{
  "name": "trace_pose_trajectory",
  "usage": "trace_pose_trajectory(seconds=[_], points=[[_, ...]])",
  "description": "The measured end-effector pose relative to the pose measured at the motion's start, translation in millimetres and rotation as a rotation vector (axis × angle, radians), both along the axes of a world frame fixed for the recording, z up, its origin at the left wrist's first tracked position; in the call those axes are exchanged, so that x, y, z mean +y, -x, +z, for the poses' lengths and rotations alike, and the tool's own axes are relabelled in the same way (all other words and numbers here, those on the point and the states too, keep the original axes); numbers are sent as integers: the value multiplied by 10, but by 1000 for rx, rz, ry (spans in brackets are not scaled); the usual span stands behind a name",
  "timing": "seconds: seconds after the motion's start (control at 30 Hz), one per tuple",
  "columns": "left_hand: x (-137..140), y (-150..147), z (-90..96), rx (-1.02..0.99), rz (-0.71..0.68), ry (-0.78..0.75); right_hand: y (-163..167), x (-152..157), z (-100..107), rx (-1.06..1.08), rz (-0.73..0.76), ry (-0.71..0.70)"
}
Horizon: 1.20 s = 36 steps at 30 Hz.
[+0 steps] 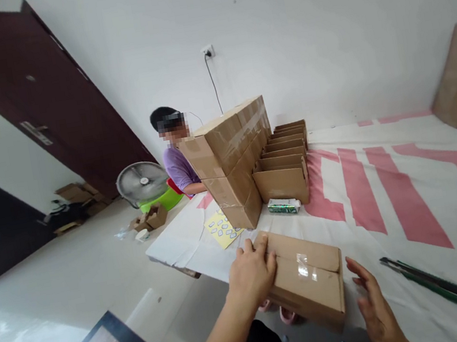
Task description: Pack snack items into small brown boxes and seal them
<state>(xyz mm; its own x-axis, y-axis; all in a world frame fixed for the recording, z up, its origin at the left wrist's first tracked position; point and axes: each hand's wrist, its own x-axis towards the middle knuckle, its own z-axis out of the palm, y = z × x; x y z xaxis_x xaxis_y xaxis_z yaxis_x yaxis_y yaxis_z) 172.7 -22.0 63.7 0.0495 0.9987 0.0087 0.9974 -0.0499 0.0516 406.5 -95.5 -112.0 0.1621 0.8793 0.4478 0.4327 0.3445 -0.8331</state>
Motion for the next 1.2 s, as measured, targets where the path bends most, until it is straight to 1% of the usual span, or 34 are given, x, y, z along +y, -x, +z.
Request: trace_pose_trajectory(seconds=[0.07, 0.13, 0.23, 0.27, 0.33, 0.43, 0.5, 0.57, 0.63, 0.67, 0.7, 0.77, 0.83, 0.9, 0.93, 1.0, 1.07, 1.13, 1.2], points=[[-11, -133, 20, -4, -50, 16, 3, -68, 113, 21, 57, -43], [-6, -205, 42, -19, -99, 30, -7, -109, 211, 10, 70, -37], [40, -185, 17, -134, -181, 61, -112, -122, 268, -54, -15, 4], [63, -152, -19, -217, -219, 77, -180, -121, 266, -77, -40, 22], [111, -72, -133, -462, -297, 97, -365, -123, 252, -131, -64, 34], [160, 21, -343, -860, -375, 142, -733, -122, 218, -283, -29, -5], [172, 45, -453, -1027, -378, 205, -997, -104, 178, -407, -60, -34], [178, 46, -520, -1130, -356, 264, -1236, -82, 114, -539, -193, -21], [187, 39, -555, -1201, -336, 282, -1419, -75, 36, -690, -338, 47], [192, 37, -564, -1226, -332, 284, -1485, -80, -1, -764, -381, 100], [196, 35, -568, -1246, -331, 286, -1535, -88, -32, -825, -399, 157], [202, 30, -564, -1279, -332, 296, -1601, -98, -59, -894, -370, 240], [202, 14, -546, -1299, -326, 317, -1639, -69, -5, -901, -318, 240], [202, -18, -520, -1303, -331, 341, -1649, 12, 171, -892, -315, 144], [204, -39, -508, -1303, -341, 349, -1634, 66, 311, -891, -335, 72], [213, -82, -488, -1304, -367, 365, -1537, 182, 681, -905, -395, -95], [223, -118, -475, -1299, -386, 372, -1337, 280, 1105, -924, -392, -254], [229, -139, -465, -1289, -392, 375, -1056, 350, 1484, -928, -283, -382], [232, -146, -458, -1288, -404, 371, -744, 409, 1741, -938, -138, -471]])
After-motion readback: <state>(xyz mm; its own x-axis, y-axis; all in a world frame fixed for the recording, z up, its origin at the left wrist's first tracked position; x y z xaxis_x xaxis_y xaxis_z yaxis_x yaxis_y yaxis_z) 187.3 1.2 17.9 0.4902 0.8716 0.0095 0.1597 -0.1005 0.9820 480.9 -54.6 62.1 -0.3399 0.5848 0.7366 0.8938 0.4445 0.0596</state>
